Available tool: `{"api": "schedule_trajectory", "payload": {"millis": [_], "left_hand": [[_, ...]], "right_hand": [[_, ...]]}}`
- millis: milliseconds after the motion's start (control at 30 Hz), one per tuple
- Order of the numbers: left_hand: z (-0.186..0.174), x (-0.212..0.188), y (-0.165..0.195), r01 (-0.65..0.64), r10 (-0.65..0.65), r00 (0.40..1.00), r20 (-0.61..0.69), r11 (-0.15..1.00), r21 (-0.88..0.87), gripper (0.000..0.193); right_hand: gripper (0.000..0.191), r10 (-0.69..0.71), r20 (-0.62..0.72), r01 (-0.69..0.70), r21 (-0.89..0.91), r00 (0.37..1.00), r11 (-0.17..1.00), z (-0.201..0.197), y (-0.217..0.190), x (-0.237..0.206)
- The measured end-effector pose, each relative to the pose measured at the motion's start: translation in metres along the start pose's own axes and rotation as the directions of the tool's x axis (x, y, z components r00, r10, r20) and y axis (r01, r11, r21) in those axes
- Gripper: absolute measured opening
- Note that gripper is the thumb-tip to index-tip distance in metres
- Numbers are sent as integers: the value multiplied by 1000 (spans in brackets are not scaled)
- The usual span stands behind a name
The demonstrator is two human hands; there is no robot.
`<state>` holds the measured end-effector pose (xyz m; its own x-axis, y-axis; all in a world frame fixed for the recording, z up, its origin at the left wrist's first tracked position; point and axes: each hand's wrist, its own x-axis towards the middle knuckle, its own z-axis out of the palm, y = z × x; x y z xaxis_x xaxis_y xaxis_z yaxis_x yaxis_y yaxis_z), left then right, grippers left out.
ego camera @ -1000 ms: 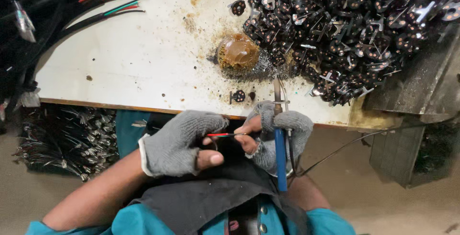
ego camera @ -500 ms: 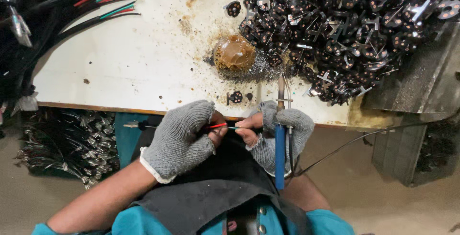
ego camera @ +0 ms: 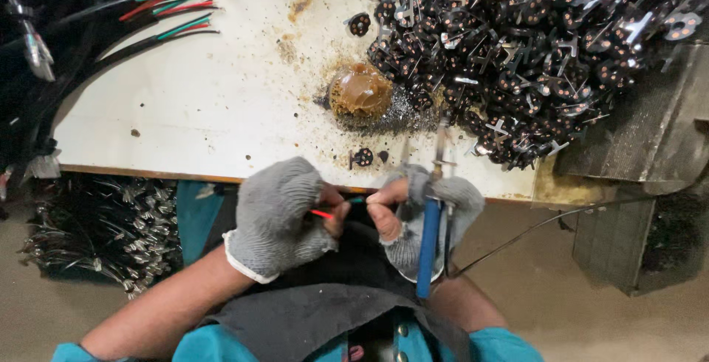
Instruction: The person solders wires onto small black electrical components at a workbench. They hold a component in one hand, dip wire ends into flux, and use a soldering iron to tin and attach the wires, setting finished parts aside and repeating the cycle.
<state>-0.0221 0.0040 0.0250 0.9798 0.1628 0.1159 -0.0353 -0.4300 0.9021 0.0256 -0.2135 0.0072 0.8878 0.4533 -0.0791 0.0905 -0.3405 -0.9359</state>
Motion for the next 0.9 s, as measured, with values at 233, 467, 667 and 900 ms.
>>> {"api": "schedule_trajectory", "payload": {"millis": [233,467,667,900], "left_hand": [[-17,46,-32,211,-203,970,-135,976,49,15],[-13,58,-36,228,-217,971,-104,966,119,14],[-9,59,-35,187,-160,979,-123,950,250,17],[-10,58,-32,129,-96,984,-152,966,224,17]], "right_hand": [[33,-346,-172,283,-309,922,908,6,4,42],[30,-285,4,244,-530,958,812,3,-14,49],[27,-493,68,477,-401,867,782,1,-9,54],[25,-437,111,428,-514,893,744,0,-9,48]]}}
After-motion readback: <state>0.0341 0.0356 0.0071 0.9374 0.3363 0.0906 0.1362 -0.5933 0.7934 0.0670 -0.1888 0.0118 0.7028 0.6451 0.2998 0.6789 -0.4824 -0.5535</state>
